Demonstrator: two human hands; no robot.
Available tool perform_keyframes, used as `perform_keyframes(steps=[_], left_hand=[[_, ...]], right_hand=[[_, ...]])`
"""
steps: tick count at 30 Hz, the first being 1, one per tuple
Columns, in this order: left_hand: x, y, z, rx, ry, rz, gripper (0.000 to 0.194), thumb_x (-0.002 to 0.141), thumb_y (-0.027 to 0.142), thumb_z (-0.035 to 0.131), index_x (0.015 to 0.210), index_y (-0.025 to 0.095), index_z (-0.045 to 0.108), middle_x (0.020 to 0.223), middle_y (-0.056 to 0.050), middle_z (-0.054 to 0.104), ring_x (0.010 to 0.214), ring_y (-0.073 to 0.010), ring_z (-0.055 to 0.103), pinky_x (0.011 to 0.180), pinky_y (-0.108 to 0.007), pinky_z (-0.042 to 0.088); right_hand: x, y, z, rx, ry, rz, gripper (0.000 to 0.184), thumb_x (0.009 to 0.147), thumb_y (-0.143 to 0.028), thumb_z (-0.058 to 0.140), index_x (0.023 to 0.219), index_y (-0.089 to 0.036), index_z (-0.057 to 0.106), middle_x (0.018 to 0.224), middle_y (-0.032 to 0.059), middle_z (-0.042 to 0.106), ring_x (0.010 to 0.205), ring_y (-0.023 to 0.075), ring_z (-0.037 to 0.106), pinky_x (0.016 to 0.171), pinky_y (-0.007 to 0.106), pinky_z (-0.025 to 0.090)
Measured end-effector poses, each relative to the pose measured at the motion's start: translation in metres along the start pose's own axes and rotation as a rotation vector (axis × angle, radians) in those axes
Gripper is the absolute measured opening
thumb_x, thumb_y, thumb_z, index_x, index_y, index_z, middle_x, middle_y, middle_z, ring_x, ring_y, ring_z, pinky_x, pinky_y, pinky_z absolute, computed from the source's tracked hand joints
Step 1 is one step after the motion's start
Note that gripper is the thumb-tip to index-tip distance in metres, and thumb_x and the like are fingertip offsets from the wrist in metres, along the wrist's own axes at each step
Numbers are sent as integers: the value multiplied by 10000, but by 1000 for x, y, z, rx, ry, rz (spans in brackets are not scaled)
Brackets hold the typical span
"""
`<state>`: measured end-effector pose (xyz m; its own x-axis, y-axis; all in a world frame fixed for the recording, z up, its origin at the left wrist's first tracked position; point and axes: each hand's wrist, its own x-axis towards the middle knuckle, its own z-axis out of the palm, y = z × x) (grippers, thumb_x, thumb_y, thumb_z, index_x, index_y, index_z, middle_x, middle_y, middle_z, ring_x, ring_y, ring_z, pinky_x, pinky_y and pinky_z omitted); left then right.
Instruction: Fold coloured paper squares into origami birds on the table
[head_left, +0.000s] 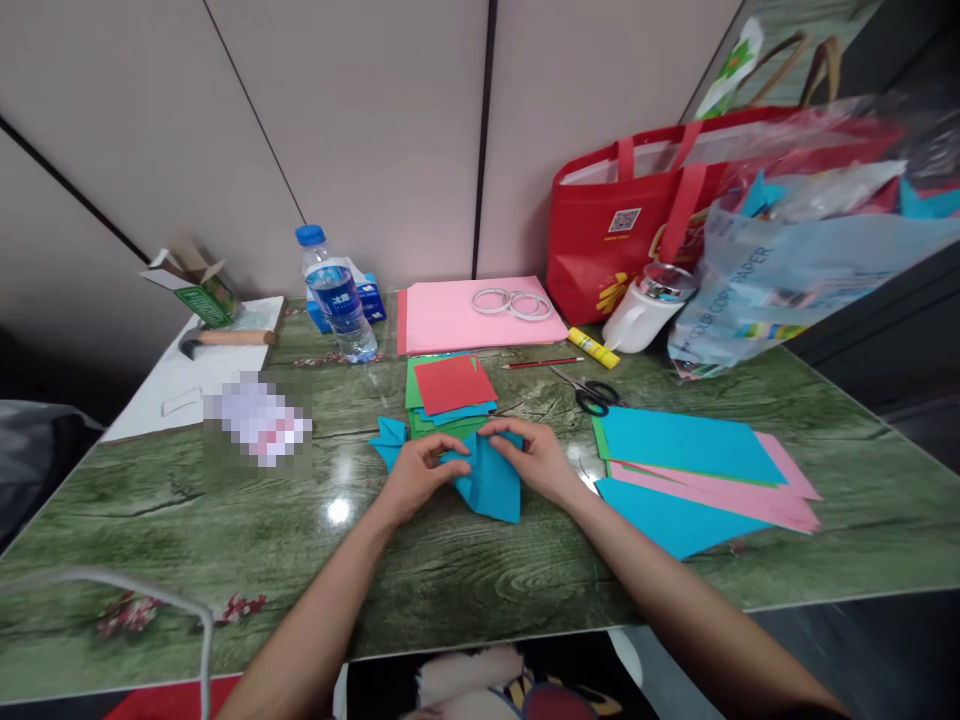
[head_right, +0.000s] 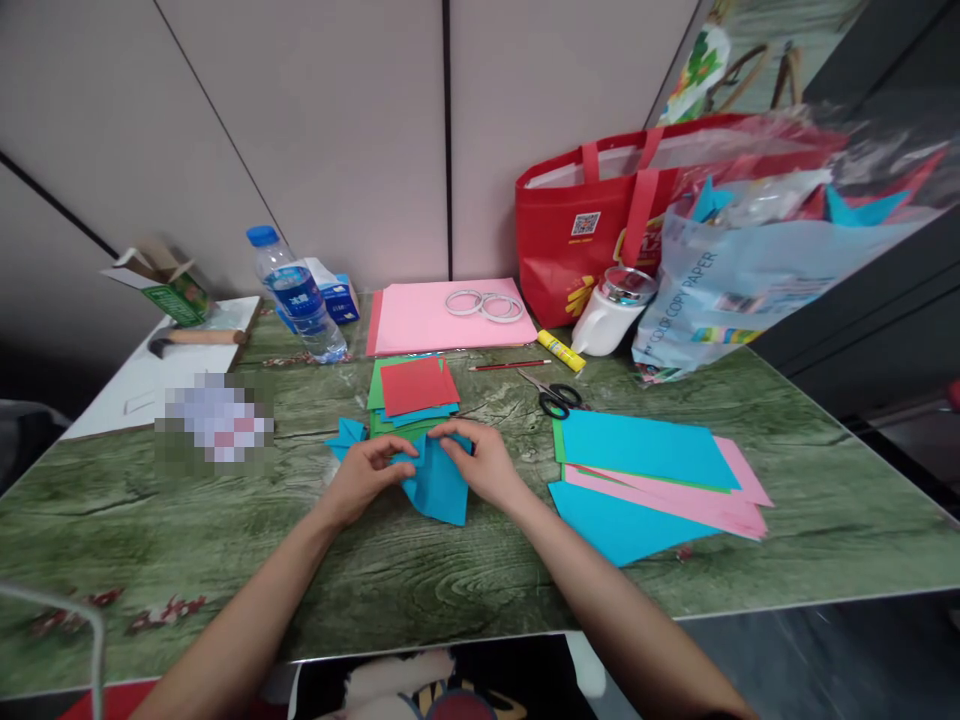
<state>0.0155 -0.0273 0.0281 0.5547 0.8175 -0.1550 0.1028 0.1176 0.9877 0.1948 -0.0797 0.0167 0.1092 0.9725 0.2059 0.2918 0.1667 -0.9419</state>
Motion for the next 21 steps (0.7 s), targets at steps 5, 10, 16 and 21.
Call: perform_keyframes(steps=[5,10,16,21], left_hand=[[1,-1,0,-1,34,-74,230,546,319,741,674,143,666,612,-3,630,548,-118,520,527,-224,417],[2,-3,-2,77,138,34,156,578,286,727,623,148,668,634,-12,651,590,-125,530,558,-219,406],[1,-1,-1,4,-13,10,396,553,233,772,922,145,657,700,5,628,505,-71,479,471,-183,371],[0,0,-1,-74,-24,-72,545,539,260,795,1033,135,603,605,27,620,518,-100,556,519,-215,466]], right_hand=[[2,-5,-5,112,-76,74,177,780,-204,520,870,-198,673,919,29,688,909,186,604,829,321,436],[1,-8,-7,54,-220,118,162,744,-252,612,862,-201,711,875,28,707,862,201,626,793,329,458],[0,-3,-8,93,-97,207,221,627,-310,739,806,-185,711,843,28,707,836,213,630,754,334,474],[0,-1,-8,152,-93,251,254,603,-311,754,820,-185,710,844,25,698,806,202,629,706,313,477]])
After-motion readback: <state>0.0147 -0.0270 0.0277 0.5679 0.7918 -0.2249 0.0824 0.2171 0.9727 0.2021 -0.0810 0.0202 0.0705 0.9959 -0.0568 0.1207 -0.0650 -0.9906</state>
